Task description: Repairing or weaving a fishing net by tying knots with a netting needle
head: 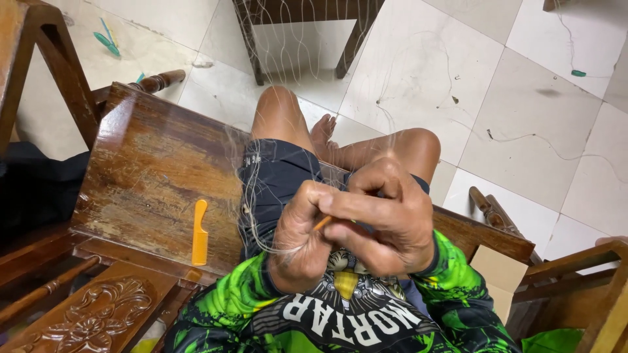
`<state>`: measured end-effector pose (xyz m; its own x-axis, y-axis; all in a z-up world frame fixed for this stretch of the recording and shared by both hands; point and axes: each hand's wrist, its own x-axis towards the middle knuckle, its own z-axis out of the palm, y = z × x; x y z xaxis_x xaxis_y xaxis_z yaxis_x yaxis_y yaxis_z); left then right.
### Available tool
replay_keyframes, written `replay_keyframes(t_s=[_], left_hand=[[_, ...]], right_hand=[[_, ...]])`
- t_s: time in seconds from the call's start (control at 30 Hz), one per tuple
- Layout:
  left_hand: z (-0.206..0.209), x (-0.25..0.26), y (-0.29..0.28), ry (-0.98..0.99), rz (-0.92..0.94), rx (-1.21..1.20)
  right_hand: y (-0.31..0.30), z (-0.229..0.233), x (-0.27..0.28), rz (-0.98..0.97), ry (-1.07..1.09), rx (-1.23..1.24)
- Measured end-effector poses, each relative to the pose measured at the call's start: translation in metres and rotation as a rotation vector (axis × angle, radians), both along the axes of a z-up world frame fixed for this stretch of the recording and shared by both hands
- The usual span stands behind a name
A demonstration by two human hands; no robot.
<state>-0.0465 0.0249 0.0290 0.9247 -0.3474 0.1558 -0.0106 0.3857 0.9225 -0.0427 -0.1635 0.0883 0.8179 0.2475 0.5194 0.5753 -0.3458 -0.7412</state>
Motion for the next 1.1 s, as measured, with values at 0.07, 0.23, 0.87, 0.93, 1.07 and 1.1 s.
replay_keyframes(t_s=[0.07,0.23,0.87,0.93,1.07,1.1], left_hand=[[-0.002,0.005,0.000,-0.120,0.050,0.164],[0.004,0.017,-0.008,-0.115,0.052,0.157],[0.006,0.021,0.021,-0.387,0.137,0.279],[0.006,0.021,0.022,-0.382,0.126,0.287],[0.004,0.020,0.022,-0.409,0.131,0.302],[0.006,0.019,0.024,-0.408,0.127,0.302]], right_hand=[[0.011,0.003,0.007,-0.137,-0.153,-0.012],[0.007,-0.004,-0.002,-0.186,-0.197,0.171],[-0.107,0.041,-0.037,0.054,-0.077,-0.665],[-0.100,0.060,-0.032,0.052,0.046,-0.627],[-0.090,0.083,-0.029,0.134,0.301,-0.372],[-0.087,0.083,-0.029,0.131,0.303,-0.370]])
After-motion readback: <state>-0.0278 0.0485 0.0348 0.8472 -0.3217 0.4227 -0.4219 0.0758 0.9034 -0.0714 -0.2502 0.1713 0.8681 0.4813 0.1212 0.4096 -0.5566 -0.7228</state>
